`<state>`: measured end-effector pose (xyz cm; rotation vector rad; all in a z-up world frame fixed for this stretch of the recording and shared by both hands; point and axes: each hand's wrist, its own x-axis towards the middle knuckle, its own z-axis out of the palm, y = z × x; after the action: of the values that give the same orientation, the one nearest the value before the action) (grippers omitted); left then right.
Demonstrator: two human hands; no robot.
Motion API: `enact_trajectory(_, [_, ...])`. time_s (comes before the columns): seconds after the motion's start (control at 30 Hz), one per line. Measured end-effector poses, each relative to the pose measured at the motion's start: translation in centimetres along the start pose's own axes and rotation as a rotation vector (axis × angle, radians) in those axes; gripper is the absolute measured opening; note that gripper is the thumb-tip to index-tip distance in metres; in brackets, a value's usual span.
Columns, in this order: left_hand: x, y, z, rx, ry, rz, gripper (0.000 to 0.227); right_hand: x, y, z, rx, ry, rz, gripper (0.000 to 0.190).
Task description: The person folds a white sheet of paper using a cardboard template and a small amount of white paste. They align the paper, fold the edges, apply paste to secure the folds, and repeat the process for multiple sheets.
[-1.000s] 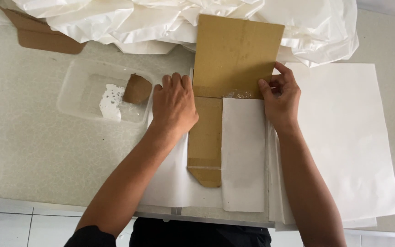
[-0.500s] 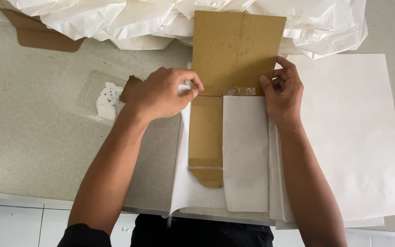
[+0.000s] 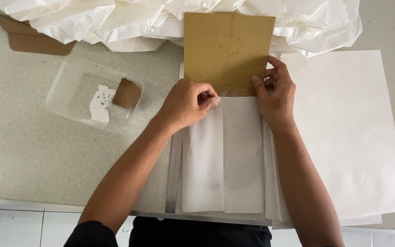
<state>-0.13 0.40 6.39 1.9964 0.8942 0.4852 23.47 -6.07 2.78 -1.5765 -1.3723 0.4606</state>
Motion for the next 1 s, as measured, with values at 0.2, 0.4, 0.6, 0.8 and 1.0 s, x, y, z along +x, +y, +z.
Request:
enact_trajectory(0.2, [0.2,-1.1,1.5,0.227,0.082,0.009,0.007,0.1,-0.1,-0.4,0.038,0.002,0.062,0.048])
enact_trajectory(0.4, [0.5,-1.5,2.2,0.272,0.113,0.033,0.008,0.1,-1.0,-0.3,0.027,0.022,0.112,0.046])
enact_trajectory(0.6, [0.2,-1.2,2.3,0.234,0.119,0.068,0.010,0.2,-1.2,0.0,-0.001,0.032,0.088,0.045])
enact_trajectory(0.8, [-0.6,-1.8,2.9,0.358,0.077,0.199,0.020,0.2,-1.8,0.1,-0.032,0.046,0.075,0.045])
enact_trajectory(1.0, [-2.4,-0.8,2.8,0.480,0.018,0.416,0.034,0.1,-0.9,0.3,-0.027,0.058,0.043,0.045])
